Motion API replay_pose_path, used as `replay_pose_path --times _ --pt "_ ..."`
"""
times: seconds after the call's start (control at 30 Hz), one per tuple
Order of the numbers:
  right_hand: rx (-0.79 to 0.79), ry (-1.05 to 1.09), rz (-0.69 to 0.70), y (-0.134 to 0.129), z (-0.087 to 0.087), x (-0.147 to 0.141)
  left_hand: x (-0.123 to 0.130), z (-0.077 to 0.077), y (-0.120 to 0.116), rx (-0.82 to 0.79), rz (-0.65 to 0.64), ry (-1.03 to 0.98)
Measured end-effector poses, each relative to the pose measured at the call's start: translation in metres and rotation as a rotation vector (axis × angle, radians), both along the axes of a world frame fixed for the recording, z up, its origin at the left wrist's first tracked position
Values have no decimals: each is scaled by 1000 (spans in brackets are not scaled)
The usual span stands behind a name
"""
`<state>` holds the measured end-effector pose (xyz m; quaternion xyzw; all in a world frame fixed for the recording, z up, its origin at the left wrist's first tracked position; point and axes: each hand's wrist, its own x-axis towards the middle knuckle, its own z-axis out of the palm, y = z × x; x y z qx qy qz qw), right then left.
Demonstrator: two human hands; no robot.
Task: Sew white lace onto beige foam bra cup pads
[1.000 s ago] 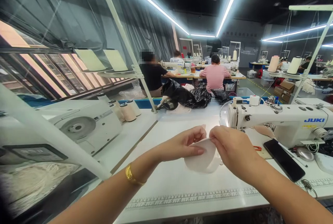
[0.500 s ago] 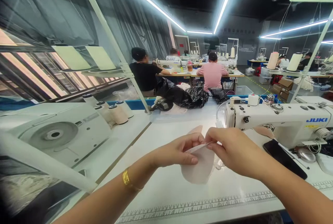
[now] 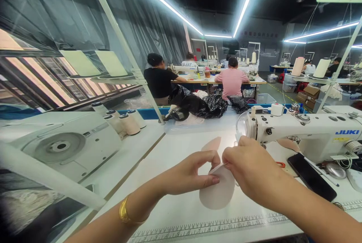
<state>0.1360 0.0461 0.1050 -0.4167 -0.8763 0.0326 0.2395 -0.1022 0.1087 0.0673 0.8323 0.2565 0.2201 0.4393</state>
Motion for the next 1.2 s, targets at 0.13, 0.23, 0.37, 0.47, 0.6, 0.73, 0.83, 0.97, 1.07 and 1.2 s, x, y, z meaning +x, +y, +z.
replay_pose_path --times 0.13,0.23,0.37,0.47,0.6,0.73,0.83,0.97,1.07,1.2 --pt "23 70 142 -10 -12 1 -1 -4 -3 -231 -114 -136" --pt "-169 84 133 -14 -15 6 -1 -5 -5 -491 -209 -215" --pt "-383 94 60 -16 -8 13 -3 -7 -6 -636 -223 -179" --pt "-465 90 54 -18 0 14 -2 -11 -7 -620 -275 -219" --pt "-531 63 106 -20 4 12 8 -22 -11 -692 -349 -358" --pt "-602 76 108 -19 5 12 15 -27 -14 -781 -360 -262" --pt "-595 58 58 -17 4 15 13 -21 -18 -660 -270 -153" --pt "-378 28 2 -13 -4 17 7 -10 -30 -292 -112 -16" --pt "-234 -11 0 -8 -12 14 5 -10 -36 11 -37 -50" --pt "183 -66 -20 -3 -24 3 5 -21 -22 436 100 -39"
